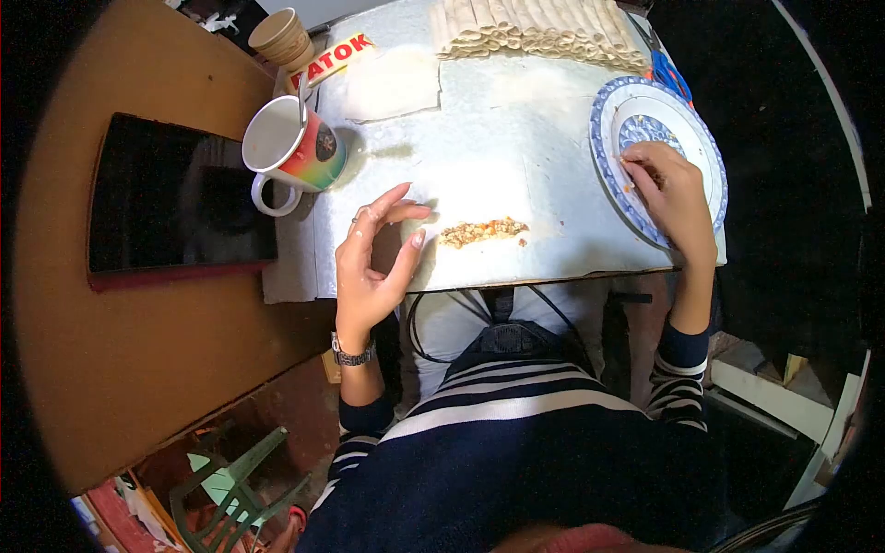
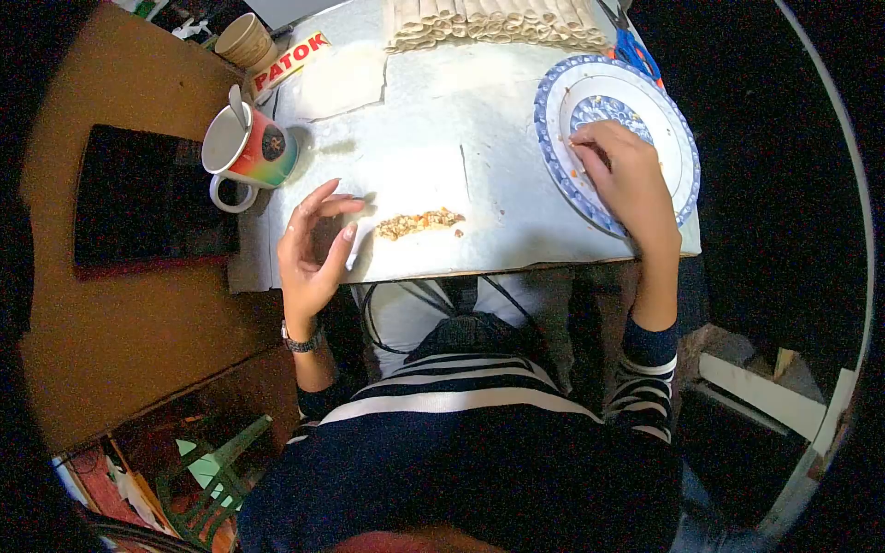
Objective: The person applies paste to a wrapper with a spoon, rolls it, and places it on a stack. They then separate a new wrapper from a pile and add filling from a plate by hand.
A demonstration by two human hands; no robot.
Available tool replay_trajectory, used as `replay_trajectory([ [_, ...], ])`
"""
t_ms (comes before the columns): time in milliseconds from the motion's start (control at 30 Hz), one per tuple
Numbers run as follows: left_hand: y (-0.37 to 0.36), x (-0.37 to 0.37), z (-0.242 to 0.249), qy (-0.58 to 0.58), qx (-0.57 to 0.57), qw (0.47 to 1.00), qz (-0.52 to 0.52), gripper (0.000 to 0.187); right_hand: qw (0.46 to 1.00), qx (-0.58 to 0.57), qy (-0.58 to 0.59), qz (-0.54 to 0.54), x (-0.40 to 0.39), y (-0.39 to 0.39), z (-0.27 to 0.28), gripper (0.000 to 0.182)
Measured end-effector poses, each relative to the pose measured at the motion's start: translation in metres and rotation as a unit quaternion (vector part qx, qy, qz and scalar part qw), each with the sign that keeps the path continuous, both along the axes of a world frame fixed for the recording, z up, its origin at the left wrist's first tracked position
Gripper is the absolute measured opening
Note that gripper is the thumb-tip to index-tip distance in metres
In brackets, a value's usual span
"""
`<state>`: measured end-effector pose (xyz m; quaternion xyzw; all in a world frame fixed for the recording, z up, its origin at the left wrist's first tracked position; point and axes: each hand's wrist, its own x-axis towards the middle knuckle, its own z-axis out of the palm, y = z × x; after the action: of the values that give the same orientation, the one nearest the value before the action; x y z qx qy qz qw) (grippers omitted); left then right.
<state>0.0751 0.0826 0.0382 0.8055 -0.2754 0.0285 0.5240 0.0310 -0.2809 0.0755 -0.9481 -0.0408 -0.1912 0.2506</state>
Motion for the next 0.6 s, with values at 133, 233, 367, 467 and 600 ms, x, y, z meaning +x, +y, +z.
replay_trajectory([
  [133,-0.001,-0.001,-0.001,0.009,-0.001,1.0,0.006,0.052,0.998,0.029,-0.057,0.011,-0.013,0.031,0.022,0.009],
  [233,-0.002,0.0,-0.003,-0.005,0.0,1.0,0.012,0.051,0.991,0.063,-0.006,0.118,-0.021,0.065,0.007,0.011],
  [367,-0.008,-0.002,0.01,-0.105,0.073,0.991,0.028,0.052,0.986,0.125,0.034,0.108,-0.023,0.101,-0.015,0.014],
  [467,-0.023,-0.008,0.026,-0.138,0.095,0.986,0.027,0.055,0.988,0.098,0.01,0.115,-0.024,0.102,-0.025,0.018],
  [600,-0.052,-0.012,0.03,-0.11,0.076,0.991,-0.028,0.067,0.986,0.049,-0.032,0.156,-0.022,0.098,-0.027,0.021],
])
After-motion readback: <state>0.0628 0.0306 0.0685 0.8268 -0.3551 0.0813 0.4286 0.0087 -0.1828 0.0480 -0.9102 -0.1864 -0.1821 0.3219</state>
